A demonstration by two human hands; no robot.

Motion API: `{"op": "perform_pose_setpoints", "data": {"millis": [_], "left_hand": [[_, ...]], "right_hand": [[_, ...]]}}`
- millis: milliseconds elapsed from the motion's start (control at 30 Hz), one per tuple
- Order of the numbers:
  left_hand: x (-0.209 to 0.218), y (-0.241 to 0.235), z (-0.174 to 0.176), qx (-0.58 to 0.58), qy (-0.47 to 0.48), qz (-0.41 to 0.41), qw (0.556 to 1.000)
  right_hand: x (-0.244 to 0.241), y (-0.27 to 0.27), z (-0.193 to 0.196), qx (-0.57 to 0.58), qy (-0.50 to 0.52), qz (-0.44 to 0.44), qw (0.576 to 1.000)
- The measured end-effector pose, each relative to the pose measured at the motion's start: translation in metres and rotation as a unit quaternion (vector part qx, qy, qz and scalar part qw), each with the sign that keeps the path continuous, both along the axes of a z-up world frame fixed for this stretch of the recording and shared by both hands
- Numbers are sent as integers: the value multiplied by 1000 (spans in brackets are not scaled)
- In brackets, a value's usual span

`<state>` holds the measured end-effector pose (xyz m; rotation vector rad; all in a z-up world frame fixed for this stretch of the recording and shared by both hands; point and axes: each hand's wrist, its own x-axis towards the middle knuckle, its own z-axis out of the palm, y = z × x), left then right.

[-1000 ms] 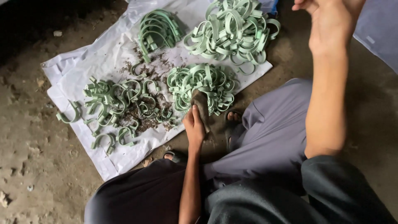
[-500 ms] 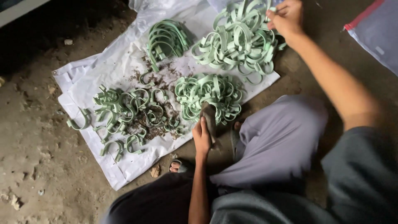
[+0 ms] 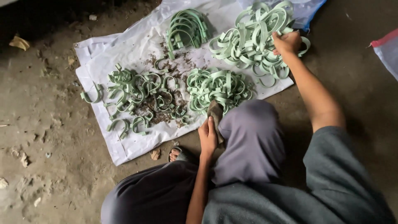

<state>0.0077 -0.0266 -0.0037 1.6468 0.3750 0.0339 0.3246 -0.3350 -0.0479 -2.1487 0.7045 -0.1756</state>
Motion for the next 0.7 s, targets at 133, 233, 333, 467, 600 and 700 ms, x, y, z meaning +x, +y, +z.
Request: {"op": "perform_pose_setpoints", "data": {"millis": [133, 233, 333, 467, 600, 700], "left_hand": [[-9, 2, 30, 112, -13, -21, 993], [-11, 9, 68, 149, -33, 4, 988], [-11, 30, 129, 179, -148, -69, 970], [-14, 32, 188, 228, -208, -167, 937], [-13, 34, 208, 292, -315, -225, 874], [-6, 65, 198, 302, -292, -244, 874]], "right_hand": [[-33, 8, 46, -14, 159, 87, 983], [-85, 23, 84, 88, 85, 253, 960], [-126, 52, 147, 215, 33, 442, 870], [-183, 109, 246, 216, 84, 655, 719], [-228, 161, 293, 242, -1, 605, 758], [-246, 176, 309, 314, -109, 534, 778]]}}
